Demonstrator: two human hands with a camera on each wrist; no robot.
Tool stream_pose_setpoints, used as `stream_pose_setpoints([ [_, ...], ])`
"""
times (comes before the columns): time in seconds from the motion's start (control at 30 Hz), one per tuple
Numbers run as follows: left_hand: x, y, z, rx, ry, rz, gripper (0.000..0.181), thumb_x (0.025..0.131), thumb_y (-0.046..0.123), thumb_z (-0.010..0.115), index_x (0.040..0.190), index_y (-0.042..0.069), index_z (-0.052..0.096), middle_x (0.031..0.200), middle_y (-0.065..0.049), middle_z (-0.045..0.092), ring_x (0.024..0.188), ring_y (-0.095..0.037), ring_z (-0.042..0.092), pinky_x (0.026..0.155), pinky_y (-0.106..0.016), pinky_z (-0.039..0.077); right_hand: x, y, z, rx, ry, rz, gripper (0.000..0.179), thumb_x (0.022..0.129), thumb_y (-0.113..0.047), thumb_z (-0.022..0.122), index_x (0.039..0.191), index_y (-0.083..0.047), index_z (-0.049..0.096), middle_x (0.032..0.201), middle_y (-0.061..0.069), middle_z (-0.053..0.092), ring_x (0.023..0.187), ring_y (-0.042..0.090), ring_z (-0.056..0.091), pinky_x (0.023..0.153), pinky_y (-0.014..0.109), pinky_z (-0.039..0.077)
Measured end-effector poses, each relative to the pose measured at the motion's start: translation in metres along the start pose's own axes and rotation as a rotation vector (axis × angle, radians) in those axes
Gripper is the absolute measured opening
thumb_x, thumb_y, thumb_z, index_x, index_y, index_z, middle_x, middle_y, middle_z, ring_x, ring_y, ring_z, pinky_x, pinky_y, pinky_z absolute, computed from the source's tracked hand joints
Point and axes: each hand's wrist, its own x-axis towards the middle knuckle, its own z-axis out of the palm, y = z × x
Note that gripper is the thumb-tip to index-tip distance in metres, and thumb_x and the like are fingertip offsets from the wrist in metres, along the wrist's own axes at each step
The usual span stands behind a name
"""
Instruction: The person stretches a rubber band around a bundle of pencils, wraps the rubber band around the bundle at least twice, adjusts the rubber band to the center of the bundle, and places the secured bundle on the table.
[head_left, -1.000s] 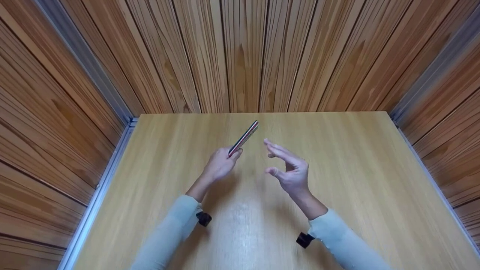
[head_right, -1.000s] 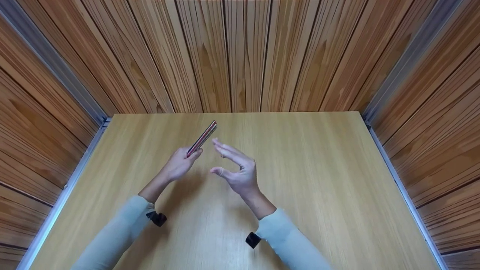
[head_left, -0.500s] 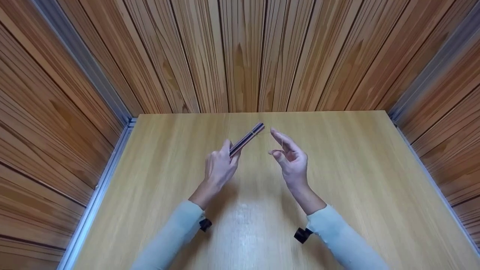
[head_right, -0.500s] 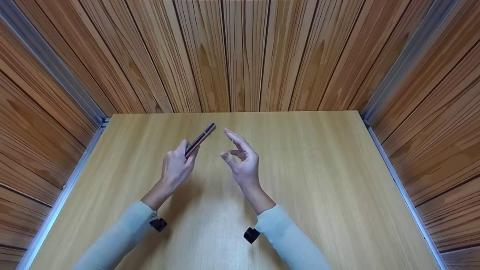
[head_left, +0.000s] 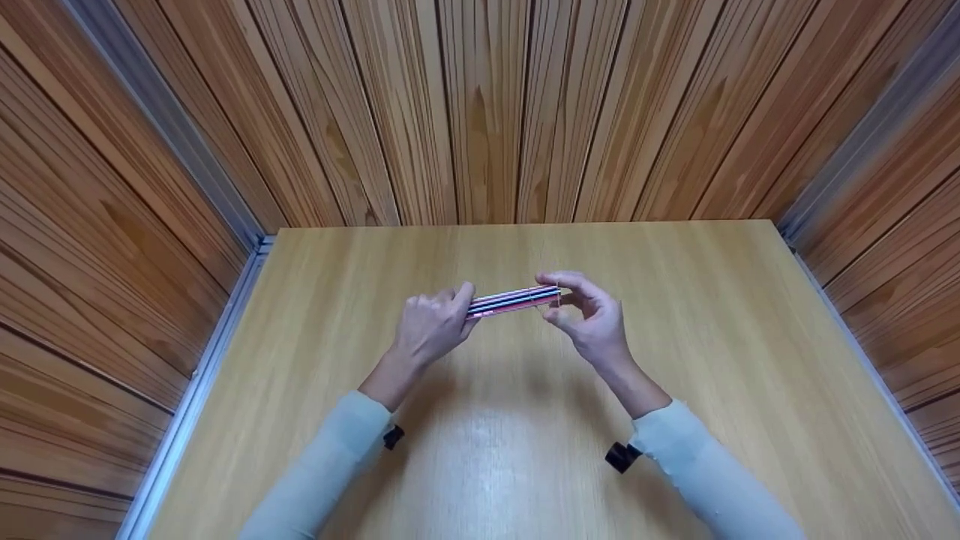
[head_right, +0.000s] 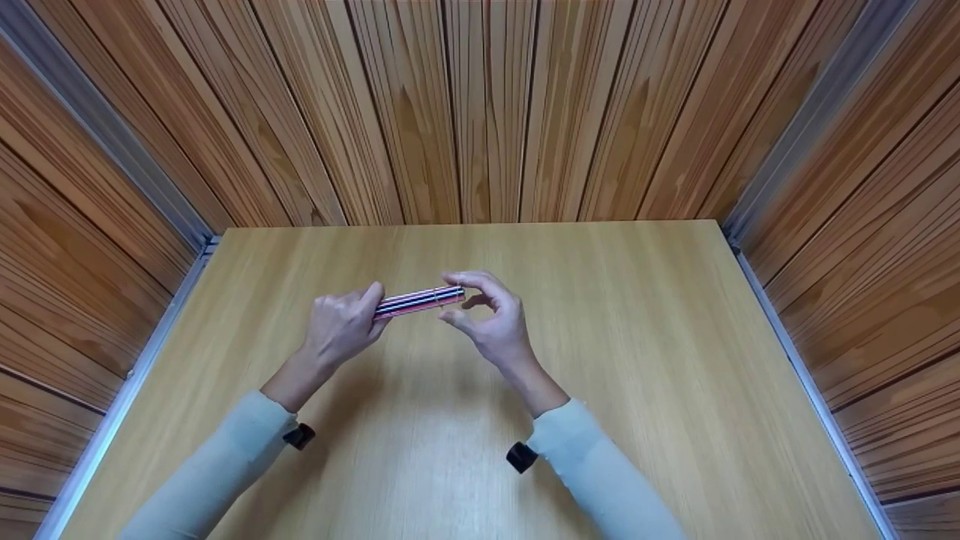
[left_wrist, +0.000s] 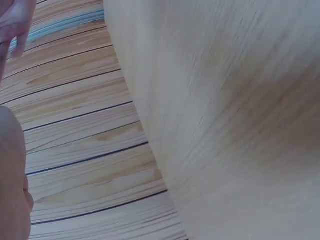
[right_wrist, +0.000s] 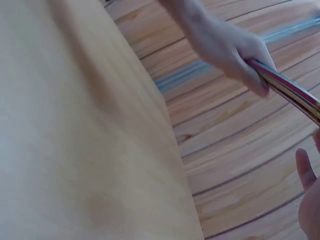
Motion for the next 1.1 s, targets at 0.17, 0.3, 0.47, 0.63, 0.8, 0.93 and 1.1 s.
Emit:
stream_pose_setpoints([
  [0.17,0.003,-0.006,-0.007,0.043,-0.047,0.055,0.031,0.106,0.036,0.08,0.102,0.012,0.061,0.061,0.002,0.055,0.054,-0.009,0.029,0.052,-0.022,0.018,0.004,0.001,-0.01,-0.1,-0.056,0.05,0.036,0.085,0.022,0.081,0.12,0.013,0.078,0.117,-0.016,0.084,0.109,0.002,0.075,0.092,0.018,0.059],
  [0.3,0.003,-0.006,-0.009,0.068,-0.098,0.06,0.032,0.106,0.038,0.078,0.102,0.012,0.059,0.061,0.003,0.056,0.054,-0.009,0.029,0.052,-0.022,0.018,0.007,0.001,-0.015,-0.172,-0.101,0.08,0.031,0.084,0.016,0.087,0.114,0.008,0.082,0.11,-0.017,0.083,0.101,0.001,0.074,0.089,0.019,0.058],
  [0.47,0.002,-0.005,-0.009,0.086,-0.13,0.061,0.034,0.106,0.038,0.077,0.099,0.012,0.057,0.061,0.005,0.049,0.056,-0.008,0.025,0.054,-0.023,0.013,0.008,0.002,-0.018,-0.241,-0.158,0.084,0.028,0.085,0.01,0.09,0.112,0.003,0.083,0.109,-0.009,0.084,0.1,0.001,0.073,0.087,0.024,0.058],
  [0.63,0.001,-0.005,-0.011,0.054,-0.184,0.043,0.032,0.108,0.038,0.075,0.102,0.012,0.059,0.063,0.005,0.044,0.056,-0.009,0.025,0.055,-0.022,0.013,0.007,0.005,-0.021,-0.274,-0.215,0.056,0.033,0.084,0.01,0.092,0.114,0.002,0.082,0.113,0.005,0.077,0.106,0.002,0.066,0.087,0.021,0.056],
  [0.8,0.001,-0.005,-0.013,0.001,-0.26,0.027,0.03,0.109,0.038,0.074,0.107,0.011,0.061,0.063,0.003,0.05,0.055,-0.009,0.029,0.054,-0.022,0.016,0.008,0.005,-0.023,-0.247,-0.282,0.047,0.031,0.088,0.011,0.088,0.116,0.003,0.08,0.111,0.018,0.073,0.104,0.001,0.068,0.091,0.016,0.06],
  [0.93,0.001,-0.005,-0.015,-0.109,-0.286,-0.003,0.027,0.108,0.033,0.075,0.107,0.01,0.061,0.067,-0.001,0.06,0.056,-0.01,0.037,0.056,-0.022,0.021,0.009,0.004,-0.026,-0.206,-0.327,0.059,0.03,0.09,0.012,0.086,0.119,0.006,0.08,0.113,0.022,0.079,0.104,0.0,0.074,0.094,0.017,0.063],
  [1.1,-0.001,-0.008,-0.016,-0.458,-0.238,-0.11,0.022,0.1,0.022,0.083,0.11,0.008,0.069,0.081,-0.005,0.074,0.063,-0.015,0.058,0.06,-0.022,0.042,0.011,0.002,-0.032,-0.177,-0.282,0.091,0.027,0.09,0.014,0.084,0.116,0.008,0.081,0.11,0.0,0.083,0.099,0.001,0.077,0.09,0.018,0.065],
])
